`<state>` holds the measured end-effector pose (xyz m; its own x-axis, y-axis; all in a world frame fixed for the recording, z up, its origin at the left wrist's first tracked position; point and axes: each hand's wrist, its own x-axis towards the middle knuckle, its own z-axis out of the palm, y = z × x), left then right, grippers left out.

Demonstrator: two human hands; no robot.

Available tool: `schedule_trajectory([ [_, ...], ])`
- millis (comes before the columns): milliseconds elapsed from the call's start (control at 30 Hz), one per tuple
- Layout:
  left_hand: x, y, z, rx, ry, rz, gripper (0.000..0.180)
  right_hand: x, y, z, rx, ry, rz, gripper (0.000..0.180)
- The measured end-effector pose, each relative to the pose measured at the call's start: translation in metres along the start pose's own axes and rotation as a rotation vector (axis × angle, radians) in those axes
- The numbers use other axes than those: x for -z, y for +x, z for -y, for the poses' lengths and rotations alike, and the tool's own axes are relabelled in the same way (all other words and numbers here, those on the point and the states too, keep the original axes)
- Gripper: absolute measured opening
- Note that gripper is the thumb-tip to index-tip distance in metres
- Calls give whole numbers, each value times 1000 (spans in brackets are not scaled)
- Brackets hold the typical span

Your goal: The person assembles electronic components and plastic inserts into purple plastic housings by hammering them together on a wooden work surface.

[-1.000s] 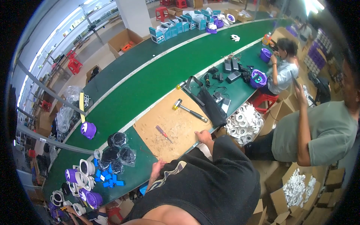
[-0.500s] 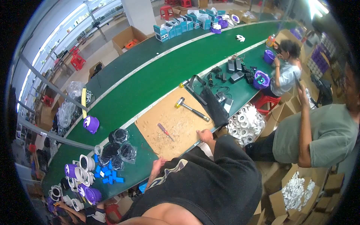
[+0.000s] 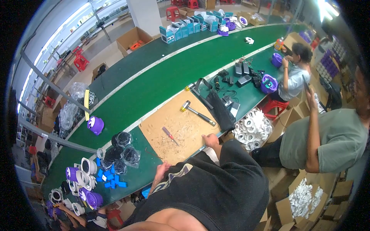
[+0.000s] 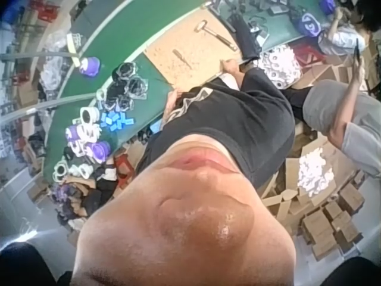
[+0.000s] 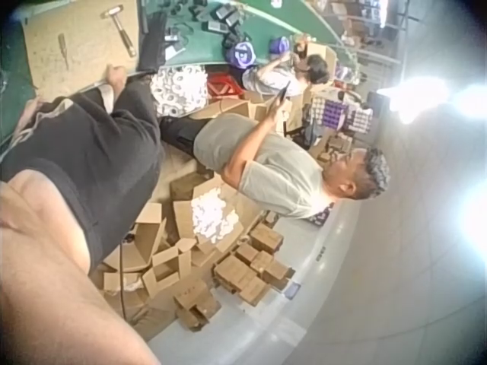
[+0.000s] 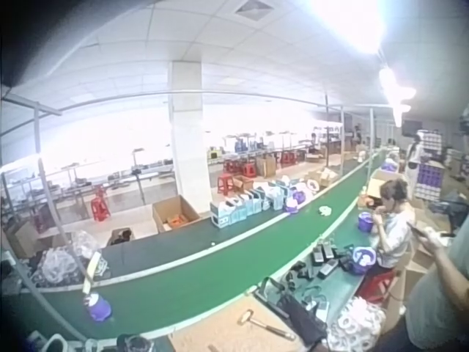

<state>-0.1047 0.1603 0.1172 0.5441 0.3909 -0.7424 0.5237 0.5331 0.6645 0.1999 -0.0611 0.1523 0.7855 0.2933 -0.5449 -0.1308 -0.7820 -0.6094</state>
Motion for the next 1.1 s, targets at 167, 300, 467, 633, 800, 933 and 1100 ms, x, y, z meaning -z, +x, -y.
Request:
schedule_trajectory([
  [167, 5, 5, 2, -39, -3, -15, 42, -5, 6, 6, 53, -13, -21, 52],
  [300, 2, -2, -1, -102, 15, -26, 41, -15, 22, -16, 104, -66, -71, 55],
  [467, 11, 2, 21, -78, -42, -18, 42, -17, 6, -16, 105, -16, 12, 55],
  [633, 6, -2, 14, -98, -23, -5, 43, -6, -6, -1, 40, 19, 28, 51],
  [800, 4, -3, 9, -115, -36, -10, 43, -6, -1, -1, 53, -7, 21, 51],
  [933, 4, 0, 10, -90, -53, -15, 43, -12, 9, -10, 97, 27, -12, 48],
  [1100, 5, -1, 8, -91, -58, -14, 43, -15, 11, -12, 60, 50, -11, 46],
])
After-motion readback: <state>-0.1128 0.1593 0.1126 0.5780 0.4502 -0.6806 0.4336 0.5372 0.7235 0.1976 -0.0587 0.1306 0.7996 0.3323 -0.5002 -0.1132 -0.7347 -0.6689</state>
